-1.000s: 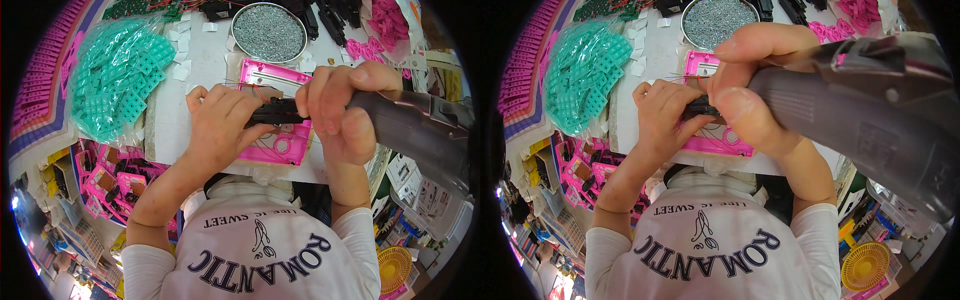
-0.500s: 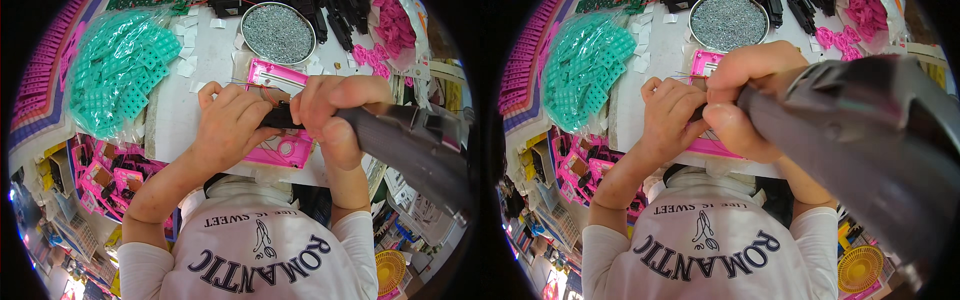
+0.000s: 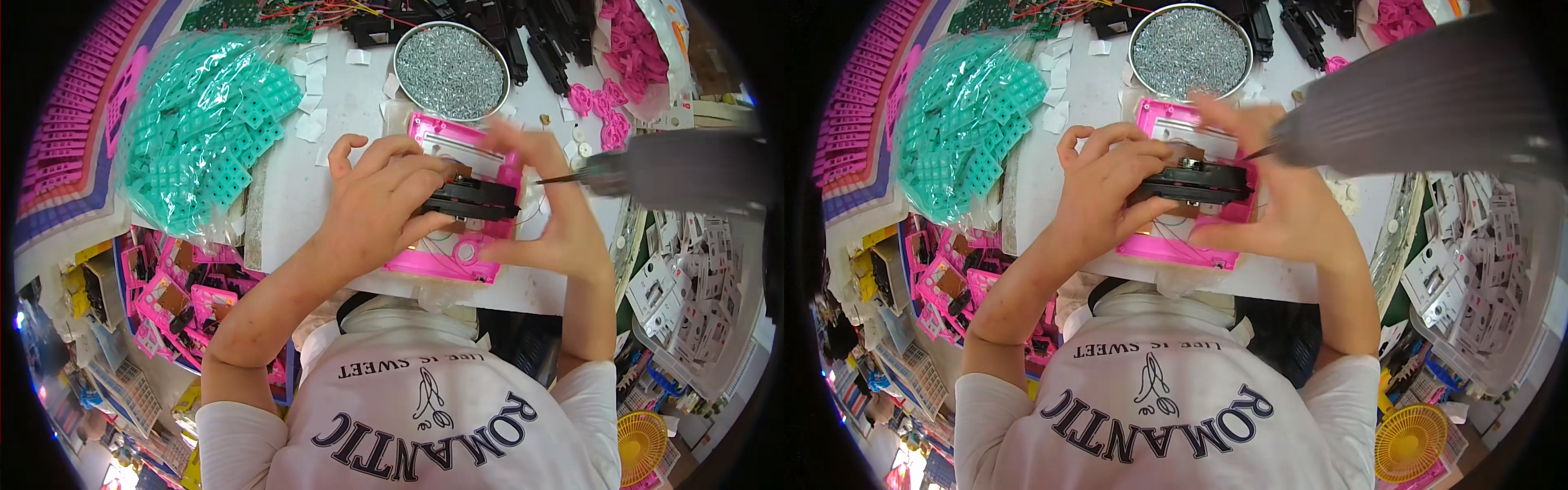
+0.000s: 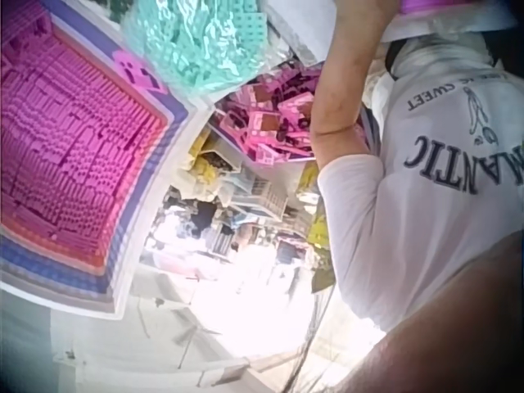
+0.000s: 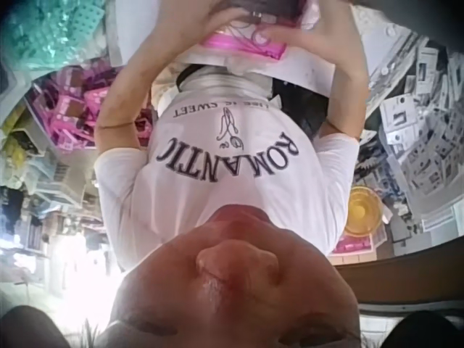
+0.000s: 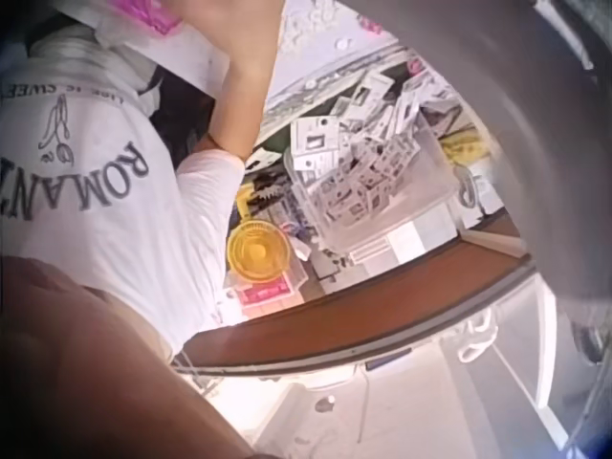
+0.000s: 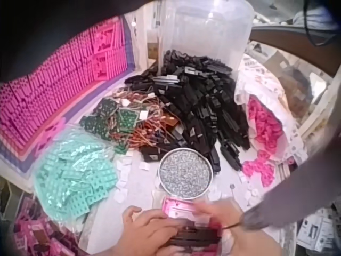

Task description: Assembling small components into a pink toy frame using hands and a press tool.

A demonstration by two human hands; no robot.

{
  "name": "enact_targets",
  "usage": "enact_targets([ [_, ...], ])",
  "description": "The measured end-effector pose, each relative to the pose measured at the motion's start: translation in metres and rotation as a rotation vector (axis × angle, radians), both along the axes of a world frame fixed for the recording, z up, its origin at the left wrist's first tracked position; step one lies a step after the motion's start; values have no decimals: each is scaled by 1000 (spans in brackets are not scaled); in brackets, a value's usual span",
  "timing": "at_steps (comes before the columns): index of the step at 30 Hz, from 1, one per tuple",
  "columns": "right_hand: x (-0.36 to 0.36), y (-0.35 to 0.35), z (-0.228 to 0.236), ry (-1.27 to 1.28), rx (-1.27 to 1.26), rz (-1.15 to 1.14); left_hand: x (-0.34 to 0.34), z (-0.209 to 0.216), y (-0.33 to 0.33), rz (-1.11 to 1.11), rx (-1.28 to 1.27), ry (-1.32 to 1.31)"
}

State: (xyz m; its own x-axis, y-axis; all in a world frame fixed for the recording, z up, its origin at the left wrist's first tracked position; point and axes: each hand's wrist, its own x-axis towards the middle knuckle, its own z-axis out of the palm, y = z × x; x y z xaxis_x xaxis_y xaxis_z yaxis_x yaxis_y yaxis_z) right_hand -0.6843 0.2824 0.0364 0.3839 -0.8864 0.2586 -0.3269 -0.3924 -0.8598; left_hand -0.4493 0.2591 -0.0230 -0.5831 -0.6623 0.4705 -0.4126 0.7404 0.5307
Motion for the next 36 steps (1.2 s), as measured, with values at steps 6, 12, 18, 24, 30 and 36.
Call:
enact_targets([
  [6,-18,6,-13,349,-146,-82,-8,-16,5,125,279,352],
  [12,-22,-29,-4,252,616,-217,-10,-22,8,145,219,269],
  [18,-12,-23,8,732,-71,-321,-9,-4,6,144,63,-89],
  [24,-15,-12,-35,557,-417,-215,-12,-5,7,161,64,-67],
  [30,-16,-9,-12,682,-300,-233,-18,22,4,203,-37,-244],
  [36,-16,-1,43,420,-573,-223,-16,13,-96,182,116,-121],
])
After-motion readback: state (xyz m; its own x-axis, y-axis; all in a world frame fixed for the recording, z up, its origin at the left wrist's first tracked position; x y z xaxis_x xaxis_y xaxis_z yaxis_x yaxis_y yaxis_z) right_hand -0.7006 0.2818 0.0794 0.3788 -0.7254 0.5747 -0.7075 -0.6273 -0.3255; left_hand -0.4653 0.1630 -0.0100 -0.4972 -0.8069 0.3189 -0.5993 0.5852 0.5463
